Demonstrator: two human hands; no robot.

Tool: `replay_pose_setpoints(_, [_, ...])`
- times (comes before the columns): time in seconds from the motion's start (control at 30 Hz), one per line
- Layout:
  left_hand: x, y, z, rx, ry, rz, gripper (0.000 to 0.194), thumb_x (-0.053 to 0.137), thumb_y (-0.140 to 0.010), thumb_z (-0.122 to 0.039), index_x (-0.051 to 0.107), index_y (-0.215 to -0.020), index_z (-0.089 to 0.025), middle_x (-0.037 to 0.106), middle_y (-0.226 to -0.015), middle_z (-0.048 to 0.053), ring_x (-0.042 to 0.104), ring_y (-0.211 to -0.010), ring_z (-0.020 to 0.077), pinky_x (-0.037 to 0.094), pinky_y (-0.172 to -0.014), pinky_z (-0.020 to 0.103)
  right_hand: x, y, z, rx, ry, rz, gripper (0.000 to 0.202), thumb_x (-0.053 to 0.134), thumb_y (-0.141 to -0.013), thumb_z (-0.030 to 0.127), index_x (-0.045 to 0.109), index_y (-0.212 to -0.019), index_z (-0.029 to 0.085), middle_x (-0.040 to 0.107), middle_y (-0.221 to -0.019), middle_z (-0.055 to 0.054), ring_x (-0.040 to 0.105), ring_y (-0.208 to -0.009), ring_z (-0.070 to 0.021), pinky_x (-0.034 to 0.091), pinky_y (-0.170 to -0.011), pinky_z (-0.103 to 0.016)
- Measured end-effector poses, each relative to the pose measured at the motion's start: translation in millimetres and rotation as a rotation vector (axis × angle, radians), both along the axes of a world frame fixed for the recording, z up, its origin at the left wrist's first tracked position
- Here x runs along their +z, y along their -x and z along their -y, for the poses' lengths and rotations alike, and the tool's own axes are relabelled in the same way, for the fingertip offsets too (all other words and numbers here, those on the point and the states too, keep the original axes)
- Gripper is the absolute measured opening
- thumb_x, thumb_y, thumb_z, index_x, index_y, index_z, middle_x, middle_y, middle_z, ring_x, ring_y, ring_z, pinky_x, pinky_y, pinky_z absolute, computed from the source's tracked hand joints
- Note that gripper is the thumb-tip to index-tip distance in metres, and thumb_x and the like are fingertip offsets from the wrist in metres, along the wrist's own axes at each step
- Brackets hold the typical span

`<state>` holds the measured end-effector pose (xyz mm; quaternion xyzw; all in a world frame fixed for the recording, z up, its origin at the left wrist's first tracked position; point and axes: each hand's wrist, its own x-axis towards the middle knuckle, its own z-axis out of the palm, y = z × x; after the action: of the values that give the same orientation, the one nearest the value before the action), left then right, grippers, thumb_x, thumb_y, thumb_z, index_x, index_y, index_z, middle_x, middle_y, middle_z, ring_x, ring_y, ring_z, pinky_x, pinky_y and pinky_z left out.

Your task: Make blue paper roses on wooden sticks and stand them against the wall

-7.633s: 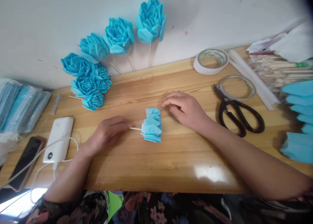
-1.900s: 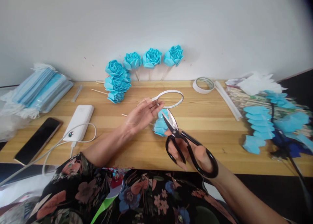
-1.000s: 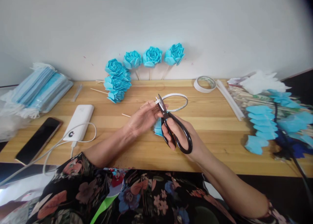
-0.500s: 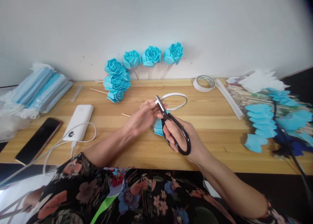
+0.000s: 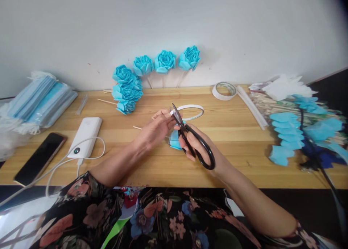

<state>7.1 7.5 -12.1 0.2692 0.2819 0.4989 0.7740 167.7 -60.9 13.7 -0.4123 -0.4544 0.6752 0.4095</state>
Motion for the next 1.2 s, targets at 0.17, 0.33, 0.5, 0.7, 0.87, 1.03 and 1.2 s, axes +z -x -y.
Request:
replay_pose_setpoints(0.17, [5.4,2.4,0.1,0.001,-0.078,-0.057,0.019,0.08,-0.079,-0.022,0.063,-0.071,-0.018,0.071,-0.09,0.003,0.069,-0.1,0.0191,0.048,-0.103,0.034,-2.7,-4.3,1.5,0.049,0.047,-0.119,0.058,0.062,-0.088,0.068,0.061,-0.121,0.021,0.05,-0.075,0.002,0.038,-0.056,-0.0088,0.031,-0.04,-0.019])
replay_pose_setpoints(0.33, [5.7,6.3,-5.6,0.052,-0.119,-0.101,0.018,0.078,-0.079,-0.017,0.063,-0.069,-0.016,0.07,-0.09,0.003,0.069,-0.101,0.0176,0.048,-0.107,0.035,16.4,-8.5,3.1,-0.027,-0.023,-0.032,0.054,0.062,-0.088,0.066,0.062,-0.119,0.022,0.05,-0.075,0.001,0.039,-0.056,-0.0096,0.031,-0.041,-0.02])
replay_pose_setpoints(0.5, [1.9,7.0,-11.8,0.071,-0.072,-0.083,0.021,0.081,-0.078,-0.019,0.062,-0.069,-0.016,0.069,-0.086,0.001,0.071,-0.098,0.0176,0.048,-0.11,0.039,34.4,-41.4,9.7,-0.251,-0.256,0.283,0.047,0.07,-0.085,0.058,0.064,-0.119,0.027,0.056,-0.082,-0.001,0.046,-0.059,-0.0116,0.037,-0.047,-0.024])
replay_pose_setpoints(0.7, [4.6,9.6,-11.7,0.081,-0.176,-0.062,0.019,0.082,-0.079,-0.022,0.064,-0.073,-0.018,0.07,-0.09,0.0,0.069,-0.104,0.0173,0.048,-0.11,0.036,16.9,-74.5,18.3,-0.208,-0.1,0.038,0.044,0.065,-0.089,0.057,0.065,-0.12,0.026,0.053,-0.074,0.0,0.043,-0.058,-0.0134,0.032,-0.041,-0.023])
replay_pose_setpoints(0.87, [12.6,0.1,-28.2,0.099,-0.367,-0.23,0.016,0.082,-0.078,-0.022,0.067,-0.083,-0.021,0.069,-0.087,-0.001,0.067,-0.096,0.0163,0.049,-0.102,0.032,28.5,-88.3,29.3,-0.365,-0.1,0.005,0.04,0.071,-0.08,0.061,0.069,-0.108,0.032,0.046,-0.065,0.001,0.038,-0.055,-0.0143,0.027,-0.039,-0.023])
replay_pose_setpoints(1.03, [10.8,-62.3,-61.9,-0.099,-0.688,-0.488,0.014,0.074,-0.073,-0.007,0.071,-0.079,-0.019,0.069,-0.088,0.003,0.063,-0.097,0.0211,0.045,-0.099,0.034,41.5,-98.1,40.4,-0.456,-0.094,0.017,0.042,0.075,-0.075,0.064,0.071,-0.104,0.033,0.042,-0.069,0.001,0.037,-0.057,-0.0138,0.029,-0.04,-0.024])
replay_pose_setpoints(1.2, [15.0,-114.2,-69.4,-0.414,-0.824,-0.618,0.029,0.072,-0.059,0.004,0.076,-0.075,-0.02,0.074,-0.096,0.007,0.063,-0.108,0.0267,0.039,-0.108,0.04,24.1,-98.2,46.7,-0.444,-0.065,-0.053,0.049,0.073,-0.078,0.06,0.067,-0.115,0.028,0.047,-0.072,0.001,0.04,-0.058,-0.0132,0.03,-0.04,-0.022])
